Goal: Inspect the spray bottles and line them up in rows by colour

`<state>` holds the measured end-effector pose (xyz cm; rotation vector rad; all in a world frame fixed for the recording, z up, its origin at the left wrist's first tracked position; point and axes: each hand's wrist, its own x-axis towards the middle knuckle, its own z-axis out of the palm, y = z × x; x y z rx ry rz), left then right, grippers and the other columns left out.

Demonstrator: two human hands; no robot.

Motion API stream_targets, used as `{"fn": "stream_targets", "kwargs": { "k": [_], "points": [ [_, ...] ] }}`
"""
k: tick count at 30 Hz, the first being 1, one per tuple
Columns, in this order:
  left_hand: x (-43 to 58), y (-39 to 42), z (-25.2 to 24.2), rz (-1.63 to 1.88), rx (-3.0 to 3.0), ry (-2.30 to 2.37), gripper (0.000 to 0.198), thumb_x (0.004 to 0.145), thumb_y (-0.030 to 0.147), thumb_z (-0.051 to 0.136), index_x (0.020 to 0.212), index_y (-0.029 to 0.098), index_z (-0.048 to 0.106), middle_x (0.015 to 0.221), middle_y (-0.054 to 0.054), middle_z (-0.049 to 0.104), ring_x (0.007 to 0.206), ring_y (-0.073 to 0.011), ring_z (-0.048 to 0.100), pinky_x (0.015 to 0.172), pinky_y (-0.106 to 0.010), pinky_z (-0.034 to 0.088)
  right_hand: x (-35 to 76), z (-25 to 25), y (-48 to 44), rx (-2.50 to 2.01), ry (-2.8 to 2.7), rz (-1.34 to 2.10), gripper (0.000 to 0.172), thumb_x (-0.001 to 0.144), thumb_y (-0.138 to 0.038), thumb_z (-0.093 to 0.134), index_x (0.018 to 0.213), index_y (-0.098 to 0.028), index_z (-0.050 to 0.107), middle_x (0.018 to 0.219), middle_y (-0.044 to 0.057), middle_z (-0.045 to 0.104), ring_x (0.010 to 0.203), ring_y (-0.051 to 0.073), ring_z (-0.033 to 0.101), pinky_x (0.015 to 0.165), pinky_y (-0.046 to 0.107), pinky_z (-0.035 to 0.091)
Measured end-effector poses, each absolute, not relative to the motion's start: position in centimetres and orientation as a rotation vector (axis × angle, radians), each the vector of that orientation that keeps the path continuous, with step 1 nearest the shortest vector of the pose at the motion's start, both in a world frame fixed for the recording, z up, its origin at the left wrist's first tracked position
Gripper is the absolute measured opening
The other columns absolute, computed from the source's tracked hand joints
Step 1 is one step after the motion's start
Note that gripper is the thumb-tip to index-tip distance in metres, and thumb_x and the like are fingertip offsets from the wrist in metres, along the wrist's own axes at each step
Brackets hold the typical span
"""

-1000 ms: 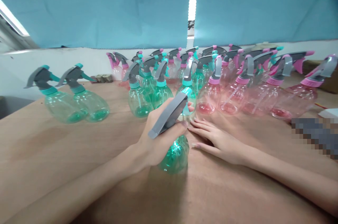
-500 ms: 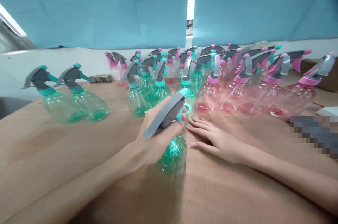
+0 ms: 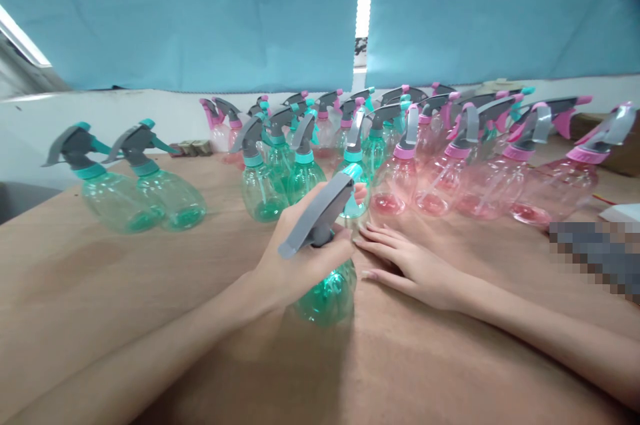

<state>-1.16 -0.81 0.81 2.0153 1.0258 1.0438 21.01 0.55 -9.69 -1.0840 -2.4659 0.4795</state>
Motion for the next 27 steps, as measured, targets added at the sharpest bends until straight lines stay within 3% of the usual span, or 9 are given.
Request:
{"fn": "stream_targets", "kwargs": {
  "k": [2,4,9,14,16,21,27],
  "points": [
    [-1.10,-0.70,0.68,1.036,2.000,0.985,0.047,0.079,0.016,0.054,0.126,0.022,0.050,0.109,-0.004,0.066,0.066,-0.0111,0.058,0.064,-0.025,0.050,20.99,-9.66,0.54,-1.086,-2.470,0.476,0.060,0.094,-0.054,0.047,0.147,-0.026,0.039,0.152,0.008,0.038,0.142,0.031,0.028,0.113,0.055,0.028],
    [-1.03,-0.63,0.65,1.030,2.001,0.986,0.051,0.078,0.014,0.054,0.128,0.022,0.049,0.115,-0.005,0.065,0.069,-0.0114,0.059,0.067,-0.026,0.051,20.96,-9.59,0.54,-1.096,-2.485,0.471,0.061,0.095,-0.054,0.046,0.147,-0.024,0.039,0.152,0.008,0.038,0.142,0.030,0.027,0.114,0.054,0.028],
    [-1.00,-0.63,0.70,1.031,2.042,1.045,0.045,0.077,0.013,0.053,0.122,0.022,0.053,0.096,-0.001,0.069,0.051,-0.0081,0.050,0.053,-0.024,0.044,20.88,-9.42,0.52,-1.123,-2.514,0.462,0.062,0.095,-0.055,0.044,0.147,-0.022,0.039,0.152,0.009,0.037,0.143,0.029,0.026,0.114,0.053,0.027],
    [-1.11,-0.62,0.63,1.033,2.049,1.069,0.038,0.079,0.017,0.055,0.117,0.021,0.054,0.071,0.004,0.063,0.048,-0.0095,0.048,0.049,-0.024,0.039,20.88,-9.54,0.51,-1.106,-2.487,0.464,0.061,0.095,-0.054,0.045,0.147,-0.024,0.038,0.153,0.008,0.036,0.143,0.029,0.026,0.114,0.053,0.028],
    [-1.08,-0.66,0.68,1.027,2.050,1.058,0.037,0.079,0.018,0.055,0.116,0.022,0.054,0.076,0.003,0.065,0.048,-0.0092,0.049,0.048,-0.024,0.040,20.89,-9.59,0.52,-1.091,-2.471,0.468,0.060,0.094,-0.053,0.047,0.147,-0.025,0.039,0.152,0.008,0.038,0.142,0.030,0.027,0.113,0.054,0.028],
    [-0.82,-0.75,0.76,1.069,2.016,1.024,0.038,0.079,0.016,0.056,0.116,0.022,0.049,0.112,-0.004,0.067,0.054,-0.0076,0.055,0.051,-0.023,0.045,20.87,-9.57,0.55,-1.083,-2.475,0.467,0.061,0.094,-0.054,0.047,0.147,-0.024,0.038,0.152,0.009,0.038,0.142,0.030,0.027,0.114,0.054,0.028],
    [-0.91,-0.55,0.87,1.030,1.992,0.960,0.042,0.079,0.013,0.056,0.119,0.021,0.046,0.116,-0.008,0.065,0.069,-0.0129,0.065,0.057,-0.024,0.052,20.94,-9.75,0.54,-1.069,-2.453,0.459,0.060,0.094,-0.053,0.048,0.147,-0.026,0.039,0.151,0.008,0.038,0.142,0.031,0.028,0.113,0.055,0.029]
  ]
}}
